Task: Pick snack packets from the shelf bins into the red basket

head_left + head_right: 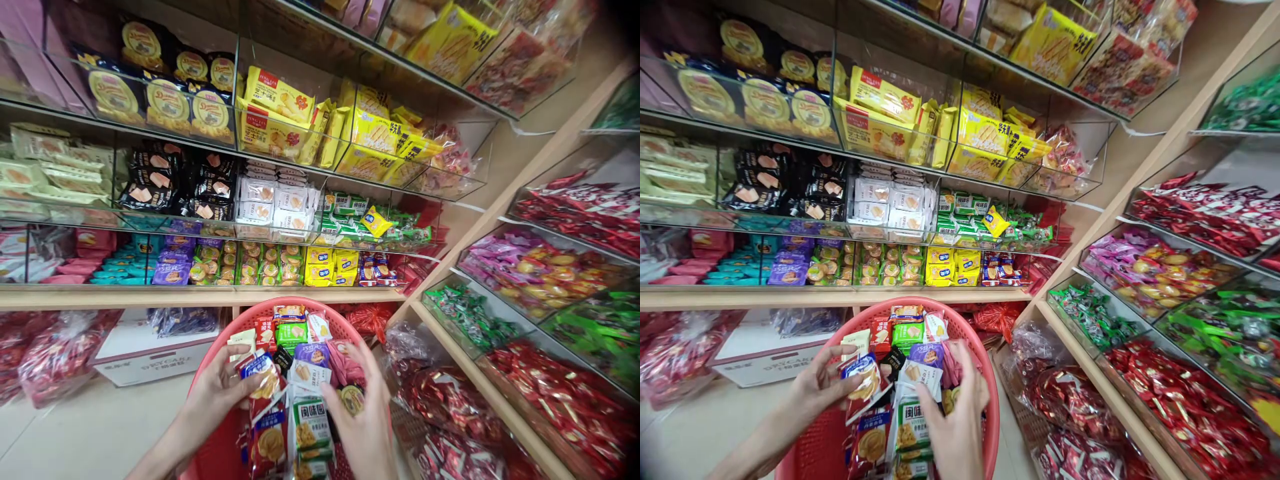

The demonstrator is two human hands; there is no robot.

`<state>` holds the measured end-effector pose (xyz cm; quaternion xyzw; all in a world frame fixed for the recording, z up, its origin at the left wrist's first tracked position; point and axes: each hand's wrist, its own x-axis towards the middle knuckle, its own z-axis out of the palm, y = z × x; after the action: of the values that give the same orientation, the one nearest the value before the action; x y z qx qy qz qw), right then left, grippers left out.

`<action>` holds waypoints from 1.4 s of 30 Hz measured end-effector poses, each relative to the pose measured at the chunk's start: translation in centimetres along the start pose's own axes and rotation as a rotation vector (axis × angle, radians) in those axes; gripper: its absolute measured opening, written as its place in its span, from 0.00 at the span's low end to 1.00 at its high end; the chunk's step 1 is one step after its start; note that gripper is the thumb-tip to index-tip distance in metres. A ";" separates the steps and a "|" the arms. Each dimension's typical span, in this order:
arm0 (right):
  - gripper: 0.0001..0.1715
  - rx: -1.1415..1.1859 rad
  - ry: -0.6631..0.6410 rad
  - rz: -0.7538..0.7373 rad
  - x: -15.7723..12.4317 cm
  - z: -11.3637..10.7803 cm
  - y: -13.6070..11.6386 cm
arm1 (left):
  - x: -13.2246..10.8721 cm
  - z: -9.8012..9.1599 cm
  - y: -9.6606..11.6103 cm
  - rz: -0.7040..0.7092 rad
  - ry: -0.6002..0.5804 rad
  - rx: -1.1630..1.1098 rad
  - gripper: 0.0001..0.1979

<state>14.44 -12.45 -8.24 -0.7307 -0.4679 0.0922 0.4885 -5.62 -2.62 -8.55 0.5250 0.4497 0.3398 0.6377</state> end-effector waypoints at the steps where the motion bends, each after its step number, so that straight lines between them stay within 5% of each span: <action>1: 0.42 0.014 0.045 0.034 0.2 -0.7 0.9 | 0.0 -0.5 -0.7 -0.022 -0.025 0.013 0.33; 9: 0.42 0.073 0.219 0.123 0.2 -2.9 8.6 | -1.0 0.3 -5.4 -0.129 -0.203 0.103 0.33; 20: 0.41 0.047 0.225 0.219 -0.6 -3.6 11.9 | -0.5 -1.1 -5.4 -0.200 -0.330 0.263 0.32; 32: 0.42 -0.001 0.203 0.266 -0.1 -3.1 15.0 | -0.2 -0.8 -7.3 -0.064 -0.162 0.377 0.22; 37: 0.39 0.010 0.224 0.260 0.2 -2.9 15.3 | -0.1 -0.9 -8.1 -0.002 -0.184 0.430 0.22; 42: 0.40 0.070 0.226 0.300 1.0 -2.5 16.5 | -0.9 -0.5 -6.8 -0.014 -0.150 0.408 0.22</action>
<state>26.26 -14.65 -19.91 -0.7804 -0.2924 0.0974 0.5440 -6.71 -4.69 -14.99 0.6640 0.4640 0.1971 0.5522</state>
